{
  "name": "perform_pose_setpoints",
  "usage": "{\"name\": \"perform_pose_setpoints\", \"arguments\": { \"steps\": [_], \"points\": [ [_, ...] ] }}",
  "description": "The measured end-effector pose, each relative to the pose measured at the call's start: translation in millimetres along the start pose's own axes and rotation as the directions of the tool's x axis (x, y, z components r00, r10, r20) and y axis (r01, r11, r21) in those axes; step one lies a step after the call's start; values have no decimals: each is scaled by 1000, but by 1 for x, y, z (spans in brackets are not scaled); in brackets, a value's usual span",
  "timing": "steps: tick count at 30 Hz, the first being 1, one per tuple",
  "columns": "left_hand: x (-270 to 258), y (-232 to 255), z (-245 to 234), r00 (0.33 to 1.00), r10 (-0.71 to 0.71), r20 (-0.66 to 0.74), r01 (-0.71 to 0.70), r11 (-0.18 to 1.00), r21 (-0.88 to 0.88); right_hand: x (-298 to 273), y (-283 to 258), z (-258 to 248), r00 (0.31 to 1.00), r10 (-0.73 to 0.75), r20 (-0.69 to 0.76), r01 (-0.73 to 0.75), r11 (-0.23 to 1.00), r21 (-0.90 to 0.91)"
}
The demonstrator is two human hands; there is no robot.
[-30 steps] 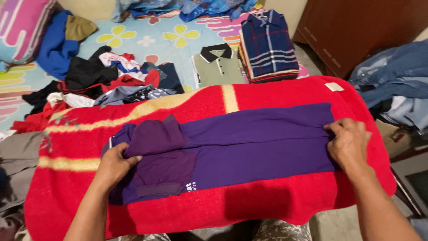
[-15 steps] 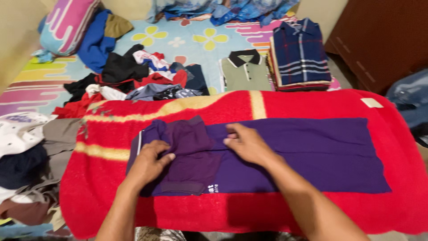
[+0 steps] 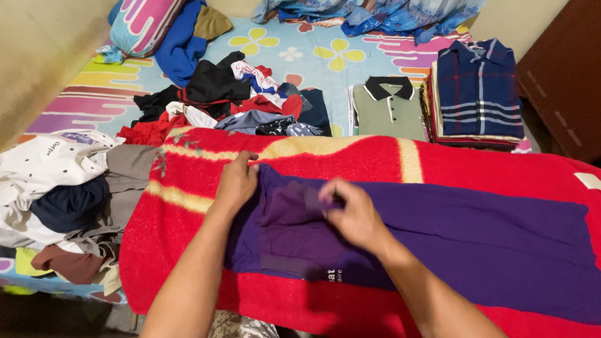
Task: The person folds a purple polo shirt and a red polo shirt on a red blanket. They smooth the fabric, fold the sleeves and body, and place each folded shirt on a growing stack of folded clothes.
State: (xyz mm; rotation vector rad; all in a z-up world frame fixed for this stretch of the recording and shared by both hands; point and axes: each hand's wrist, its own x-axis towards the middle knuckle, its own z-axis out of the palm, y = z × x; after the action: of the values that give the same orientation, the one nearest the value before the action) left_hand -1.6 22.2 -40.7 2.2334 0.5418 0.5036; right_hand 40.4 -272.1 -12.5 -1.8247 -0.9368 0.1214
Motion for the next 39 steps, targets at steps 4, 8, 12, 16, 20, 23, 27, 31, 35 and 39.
{"name": "perform_pose_setpoints", "arguments": {
  "steps": [4,8,12,16,20,23,27,31,35,39],
  "points": [
    [15,-23,23,920,326,-216,-333,943,2,-40,-22,-5,827,-434,357,482,875,-54],
    [25,-48,30,988,-41,151,91,936,-341,-54,-38,-8,739,-262,621,405,909,-97],
    [33,-63,25,956,2,294,86,955,-284,-51,-51,-4,813,-145,564,270,952,-144],
    [36,-62,30,953,-65,296,169,925,-339,-25,-63,34,948,-85,306,163,956,-242],
    [33,-64,27,958,-141,250,253,824,-506,24,-63,87,986,56,156,10,918,-396],
    [30,-70,15,935,-160,316,328,730,-600,63,-49,116,976,189,106,-109,850,-516],
    [28,-79,-4,888,-24,459,342,701,-625,95,-21,134,984,163,-76,-179,849,-498],
    [27,-87,-8,784,177,594,132,889,-439,113,1,126,936,66,-346,-171,944,-282],
    [25,-86,4,848,65,526,141,929,-341,95,-6,133,994,8,-113,-35,970,-240],
    [26,-77,7,898,-22,440,256,839,-480,63,-23,135,990,-139,33,142,934,-327]
  ]
}}
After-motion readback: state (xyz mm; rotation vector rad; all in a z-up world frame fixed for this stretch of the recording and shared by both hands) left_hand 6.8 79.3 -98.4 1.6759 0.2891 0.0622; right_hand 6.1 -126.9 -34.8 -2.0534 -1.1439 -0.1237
